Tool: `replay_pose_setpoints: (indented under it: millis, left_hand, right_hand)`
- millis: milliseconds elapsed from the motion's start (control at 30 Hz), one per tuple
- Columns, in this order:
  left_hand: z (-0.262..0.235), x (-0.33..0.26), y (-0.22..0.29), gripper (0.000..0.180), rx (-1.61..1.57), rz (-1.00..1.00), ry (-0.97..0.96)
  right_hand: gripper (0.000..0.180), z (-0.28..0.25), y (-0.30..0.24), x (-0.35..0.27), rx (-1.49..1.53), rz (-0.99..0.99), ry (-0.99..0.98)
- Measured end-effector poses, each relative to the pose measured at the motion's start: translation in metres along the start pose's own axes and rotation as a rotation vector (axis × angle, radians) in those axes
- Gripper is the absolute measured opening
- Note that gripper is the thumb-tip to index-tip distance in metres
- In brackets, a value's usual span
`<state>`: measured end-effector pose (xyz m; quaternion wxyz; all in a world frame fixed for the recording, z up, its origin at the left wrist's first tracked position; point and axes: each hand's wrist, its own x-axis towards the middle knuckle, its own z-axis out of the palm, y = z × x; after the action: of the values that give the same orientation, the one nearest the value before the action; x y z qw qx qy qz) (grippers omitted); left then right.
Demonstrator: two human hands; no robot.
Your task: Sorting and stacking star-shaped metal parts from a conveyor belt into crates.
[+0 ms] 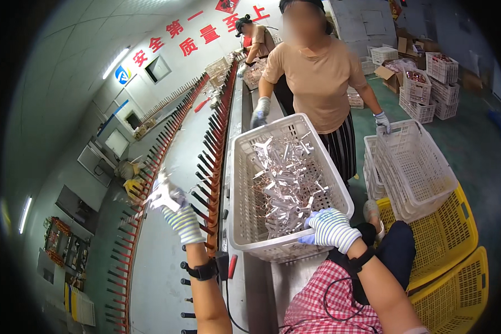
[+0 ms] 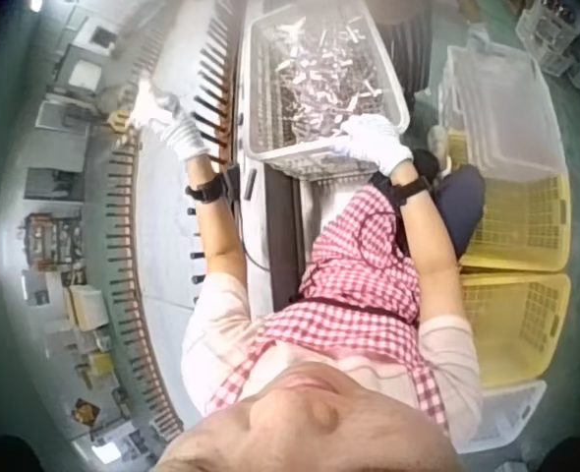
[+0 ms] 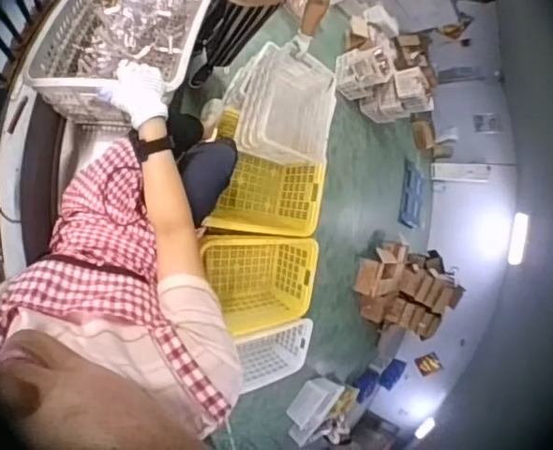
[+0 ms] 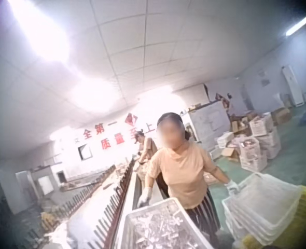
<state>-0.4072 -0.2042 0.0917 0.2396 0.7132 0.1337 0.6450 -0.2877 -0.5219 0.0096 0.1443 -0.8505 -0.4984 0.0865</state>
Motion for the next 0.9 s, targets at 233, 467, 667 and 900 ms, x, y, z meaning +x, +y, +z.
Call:
replay_pose_setpoints:
  millis: [233,467,667,900]
  left_hand:
    - [0.074,-0.026,0.022,0.031,0.843,0.727,-0.794]
    - [0.032,-0.07,0.085,0.04,0.33,0.505,-0.905]
    - [-0.017,-0.141,0.041,0.043,0.179,0.186,-0.646]
    - [-0.012,-0.21,0.011,0.036,0.147,0.008,-0.682]
  right_hand:
    - [0.057,0.002,-0.005,-0.003,0.006,-0.015,0.013]
    - [0.029,0.012,0.033,-0.028,0.674,-0.076,0.88]
    - [0.07,0.025,0.225,-0.122,-0.154,0.837,1.251]
    - [0.085,-0.029,0.293,-0.141,-0.59,0.691,0.721]
